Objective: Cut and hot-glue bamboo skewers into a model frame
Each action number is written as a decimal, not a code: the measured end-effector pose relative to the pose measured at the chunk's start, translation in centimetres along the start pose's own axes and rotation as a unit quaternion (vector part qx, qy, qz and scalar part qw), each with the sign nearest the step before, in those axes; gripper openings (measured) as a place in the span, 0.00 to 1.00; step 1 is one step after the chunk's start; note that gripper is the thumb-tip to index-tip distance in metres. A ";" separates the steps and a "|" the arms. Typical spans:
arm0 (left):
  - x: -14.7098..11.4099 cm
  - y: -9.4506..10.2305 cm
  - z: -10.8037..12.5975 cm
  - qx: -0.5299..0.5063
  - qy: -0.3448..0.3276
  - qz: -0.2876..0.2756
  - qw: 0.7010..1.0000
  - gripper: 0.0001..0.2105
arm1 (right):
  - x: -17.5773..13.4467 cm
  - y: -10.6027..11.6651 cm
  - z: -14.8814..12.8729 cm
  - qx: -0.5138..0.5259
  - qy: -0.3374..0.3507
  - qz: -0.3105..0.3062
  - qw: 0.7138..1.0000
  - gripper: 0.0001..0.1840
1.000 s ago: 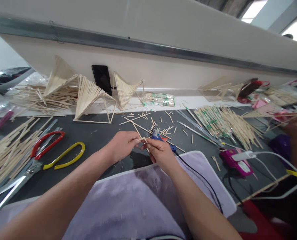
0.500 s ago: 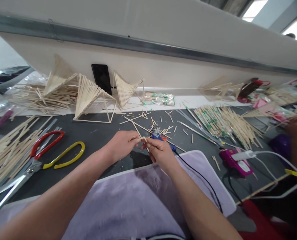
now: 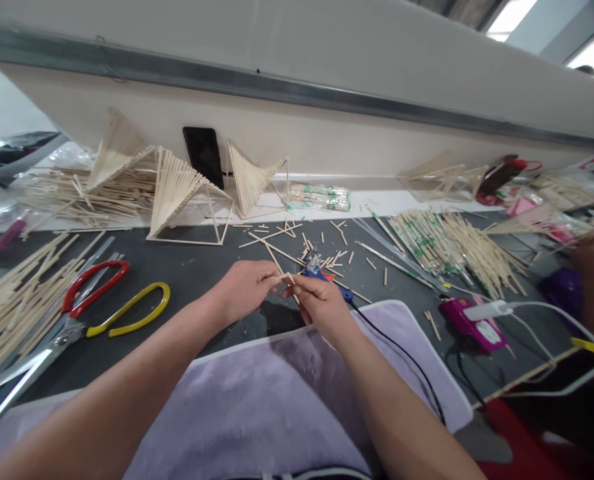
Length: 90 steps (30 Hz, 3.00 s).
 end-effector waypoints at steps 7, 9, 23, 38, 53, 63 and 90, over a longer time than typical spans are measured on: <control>0.0 -0.1 0.0 -0.002 0.003 -0.003 1.000 0.12 | 0.0 0.0 -0.1 0.003 -0.005 0.003 1.000 0.18; 0.0 -0.1 0.0 -0.002 0.002 -0.004 1.000 0.12 | 0.0 -0.1 -0.1 0.004 -0.006 0.002 1.000 0.18; 0.0 0.2 0.5 0.003 -0.002 0.007 1.000 0.11 | -0.1 0.0 -0.1 -0.002 -0.009 -0.001 1.000 0.18; 0.2 -0.5 0.0 0.040 -0.023 -0.018 0.999 0.13 | 0.2 0.2 0.5 -0.024 -0.013 0.007 1.000 0.18; 0.0 -0.6 -0.6 0.018 -0.014 -0.016 1.000 0.11 | 0.2 0.2 0.8 -0.045 -0.010 0.000 0.999 0.16; 0.3 -0.7 -0.8 0.038 0.008 -0.004 0.999 0.12 | 0.3 -0.1 0.9 -0.075 -0.019 0.004 0.997 0.14; 0.5 -1.8 -2.3 0.001 0.043 -0.006 0.999 0.11 | 0.6 -0.4 1.8 -0.084 -0.038 -0.002 0.996 0.16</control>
Point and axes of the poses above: each hand's wrist, its own x-axis towards the middle knuckle, its own y-axis out of the back of the hand, z = x × y, the point moved 10 cm from there along x, towards the middle knuckle, and after that the axes turned 6 degrees about z, right-handed, at the moved point
